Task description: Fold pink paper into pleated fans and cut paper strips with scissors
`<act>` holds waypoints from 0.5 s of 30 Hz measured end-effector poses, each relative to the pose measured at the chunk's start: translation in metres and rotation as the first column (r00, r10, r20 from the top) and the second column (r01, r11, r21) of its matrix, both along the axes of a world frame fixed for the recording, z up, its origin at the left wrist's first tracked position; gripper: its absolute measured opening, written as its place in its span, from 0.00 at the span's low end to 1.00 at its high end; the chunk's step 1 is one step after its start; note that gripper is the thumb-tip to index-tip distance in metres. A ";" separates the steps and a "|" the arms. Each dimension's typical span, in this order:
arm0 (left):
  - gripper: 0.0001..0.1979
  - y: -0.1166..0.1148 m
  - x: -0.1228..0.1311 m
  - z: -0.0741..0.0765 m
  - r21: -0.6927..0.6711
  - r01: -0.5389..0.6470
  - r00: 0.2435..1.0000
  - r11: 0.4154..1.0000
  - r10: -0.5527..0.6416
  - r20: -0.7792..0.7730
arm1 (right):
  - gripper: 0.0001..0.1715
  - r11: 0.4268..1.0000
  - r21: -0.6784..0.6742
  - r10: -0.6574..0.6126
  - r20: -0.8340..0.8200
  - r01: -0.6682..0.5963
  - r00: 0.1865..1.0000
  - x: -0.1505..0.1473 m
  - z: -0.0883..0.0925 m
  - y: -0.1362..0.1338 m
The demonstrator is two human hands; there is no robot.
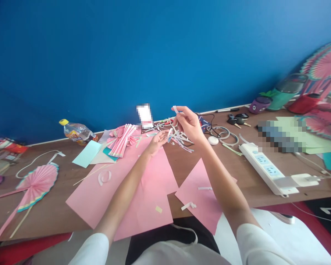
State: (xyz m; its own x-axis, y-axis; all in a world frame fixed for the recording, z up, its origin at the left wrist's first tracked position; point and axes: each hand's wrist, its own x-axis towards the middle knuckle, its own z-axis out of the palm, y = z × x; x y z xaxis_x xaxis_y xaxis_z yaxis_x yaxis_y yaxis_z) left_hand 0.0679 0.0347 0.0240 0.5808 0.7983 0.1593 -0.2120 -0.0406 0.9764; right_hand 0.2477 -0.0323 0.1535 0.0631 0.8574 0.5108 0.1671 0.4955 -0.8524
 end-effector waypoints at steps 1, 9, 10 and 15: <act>0.22 0.000 0.004 -0.008 0.003 -0.040 0.999 0.999 0.040 -0.025 | 0.22 1.000 -0.018 0.006 0.041 -0.006 0.999 -0.001 -0.001 0.000; 0.15 0.014 -0.038 0.030 0.351 -0.062 0.885 0.934 0.214 -0.413 | 0.20 0.983 -0.180 0.122 0.443 -0.045 0.888 -0.011 -0.003 -0.003; 0.14 0.015 -0.047 0.041 0.403 0.015 0.857 0.915 0.196 -0.477 | 0.19 0.978 -0.201 0.150 0.465 -0.060 0.872 -0.013 -0.004 -0.003; 0.18 0.011 -0.071 0.071 0.336 0.198 0.824 0.921 0.029 -0.566 | 0.16 0.944 -0.302 0.277 0.511 -0.132 0.814 -0.024 -0.011 -0.002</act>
State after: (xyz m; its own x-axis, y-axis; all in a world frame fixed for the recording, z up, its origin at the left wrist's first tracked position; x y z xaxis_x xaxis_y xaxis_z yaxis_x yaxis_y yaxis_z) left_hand -0.0033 0.0457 0.0945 0.7213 0.6901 0.0591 0.3360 -0.4233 0.8414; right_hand 0.2234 -0.0343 0.1423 -0.3511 0.9179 0.1847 0.5533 0.3625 -0.7499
